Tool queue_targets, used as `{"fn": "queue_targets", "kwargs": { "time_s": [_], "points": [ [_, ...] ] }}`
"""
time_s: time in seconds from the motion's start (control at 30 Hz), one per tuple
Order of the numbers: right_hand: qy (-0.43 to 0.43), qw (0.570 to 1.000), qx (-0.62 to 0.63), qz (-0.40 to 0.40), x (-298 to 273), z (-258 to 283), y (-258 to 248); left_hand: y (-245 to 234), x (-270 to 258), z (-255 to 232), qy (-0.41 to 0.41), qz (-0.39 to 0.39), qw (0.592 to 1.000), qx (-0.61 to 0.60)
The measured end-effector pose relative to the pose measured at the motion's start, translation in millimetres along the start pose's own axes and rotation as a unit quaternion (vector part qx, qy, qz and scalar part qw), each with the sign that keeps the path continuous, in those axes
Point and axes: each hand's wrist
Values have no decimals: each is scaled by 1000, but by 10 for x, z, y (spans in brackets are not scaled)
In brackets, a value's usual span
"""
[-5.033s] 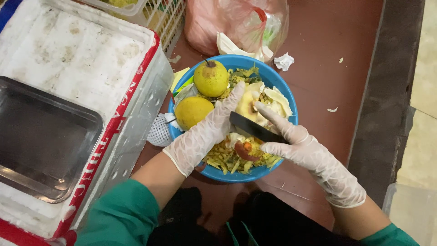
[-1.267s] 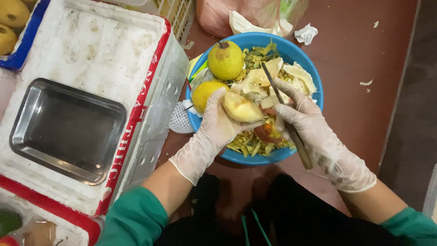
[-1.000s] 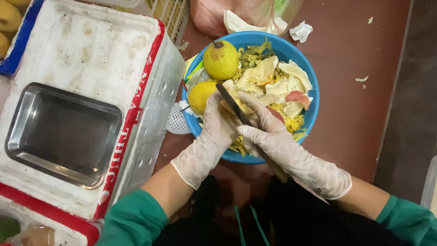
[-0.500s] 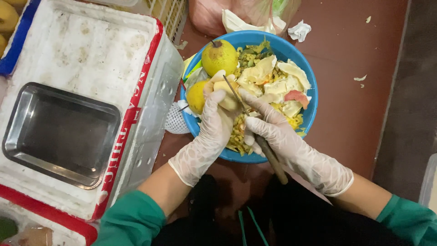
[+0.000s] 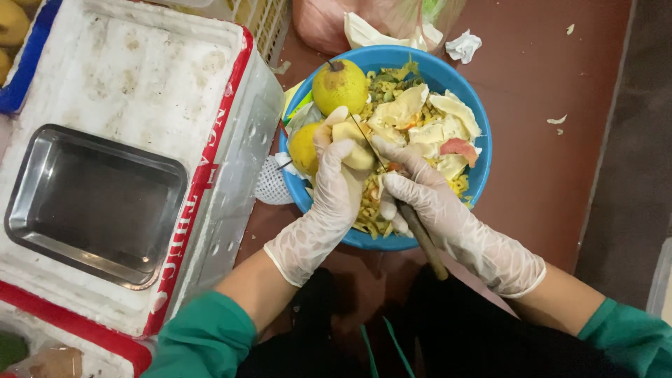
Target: Peeling and slicing fruit using a knife and placing the slices on a tray
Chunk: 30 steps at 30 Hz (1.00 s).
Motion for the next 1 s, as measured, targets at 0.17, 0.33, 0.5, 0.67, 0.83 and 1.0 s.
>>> {"fn": "queue_targets", "kwargs": {
  "time_s": [0.17, 0.33, 0.5, 0.67, 0.83, 1.0],
  "points": [
    [47, 996, 70, -4, -2, 90, -47, -296, 170, 69, 20, 44, 998, 39],
    [36, 997, 72, -15, 90, 223, -394, -456, 215, 69, -11, 65, 998, 2],
    [-2, 998, -50, -44, 98, 237, -402, -277, 214, -165, -179, 1, 982, -58],
    [-10, 997, -75, 26, 18, 254, -395, -511, 338, -23, -169, 46, 983, -55],
    [22, 992, -118, 46, 14, 126, -357, -370, 316, -156, -252, -8, 967, -31],
    [3, 949, -314, 6, -66, 125, -69, -460, 312, -27, -233, -60, 967, -87]
  ]
}}
Point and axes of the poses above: each hand's wrist, its own x-axis towards the middle knuckle, its own y-axis out of the palm, z = x × y, and after that the axes turned 7 degrees about y, right-handed
